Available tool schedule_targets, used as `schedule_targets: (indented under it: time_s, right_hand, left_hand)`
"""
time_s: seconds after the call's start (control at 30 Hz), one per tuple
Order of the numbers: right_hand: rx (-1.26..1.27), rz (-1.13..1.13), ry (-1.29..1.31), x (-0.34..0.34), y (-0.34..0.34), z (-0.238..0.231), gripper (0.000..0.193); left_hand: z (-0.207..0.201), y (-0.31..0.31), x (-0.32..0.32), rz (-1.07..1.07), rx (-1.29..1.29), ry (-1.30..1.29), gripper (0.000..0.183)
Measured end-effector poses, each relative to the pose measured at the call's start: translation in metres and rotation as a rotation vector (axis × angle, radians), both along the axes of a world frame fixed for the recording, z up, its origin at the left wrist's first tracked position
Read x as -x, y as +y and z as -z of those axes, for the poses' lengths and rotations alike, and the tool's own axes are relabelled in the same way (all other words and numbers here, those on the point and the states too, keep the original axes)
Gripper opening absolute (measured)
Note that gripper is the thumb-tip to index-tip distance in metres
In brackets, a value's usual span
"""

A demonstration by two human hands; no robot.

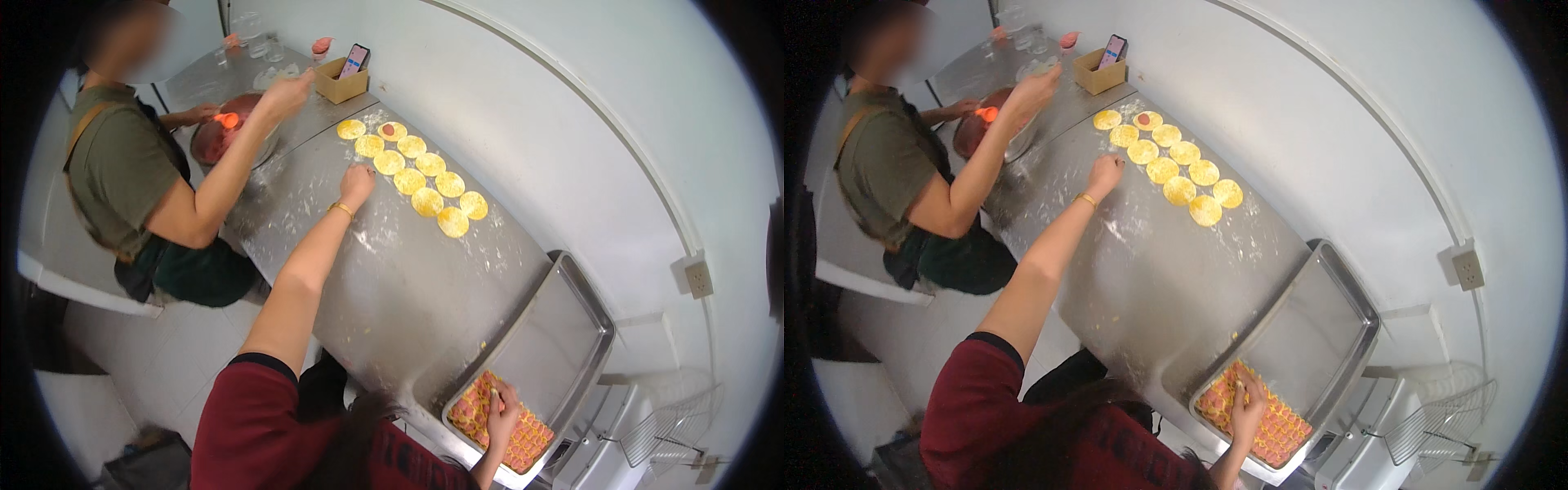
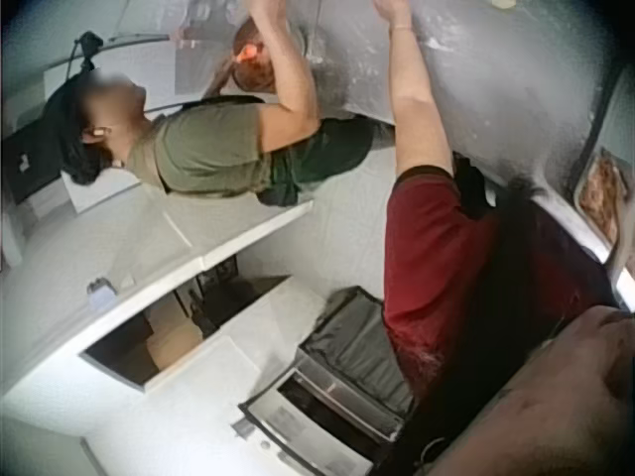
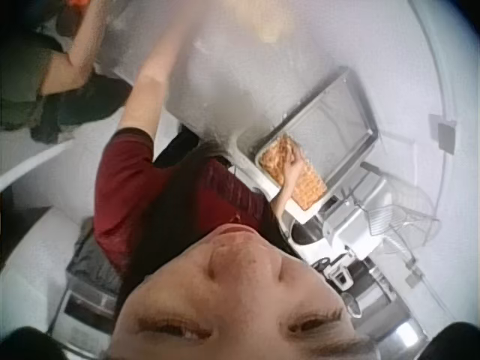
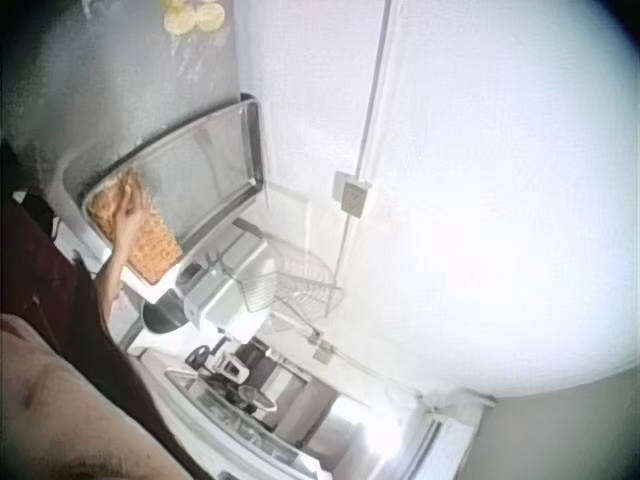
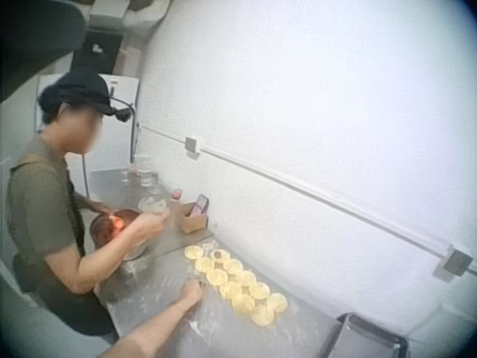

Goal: The person places a red filling onto yellow dough discs, folds them into pastries, and arranges them on a metal tray. Another person at the same table also prepares dough and filling. The finished pastries are placed in neat rows on the tray.

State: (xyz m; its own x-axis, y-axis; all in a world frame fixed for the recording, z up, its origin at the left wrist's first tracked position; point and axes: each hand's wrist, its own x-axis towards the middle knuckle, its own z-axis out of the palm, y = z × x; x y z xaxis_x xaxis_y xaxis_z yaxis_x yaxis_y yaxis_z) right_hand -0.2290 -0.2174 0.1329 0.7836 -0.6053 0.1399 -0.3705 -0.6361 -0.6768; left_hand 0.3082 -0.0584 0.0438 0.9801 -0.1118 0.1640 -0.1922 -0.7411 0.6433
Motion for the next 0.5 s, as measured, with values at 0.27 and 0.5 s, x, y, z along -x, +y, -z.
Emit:
schedule_targets:
  time_s: [0.27,0.5]
  right_hand:
    - [-0.167,0.163,0.126,-0.031,0.073,0.015,0.02]
    - [-0.139,0.247,0.238,-0.048,0.093,0.01,0.021]
  left_hand:
    - [0.031,-0.04,-0.099,-0.096,0.007,-0.057,0.018]
    - [0.049,-0.067,-0.168,-0.188,-0.284,-0.179,0.021]
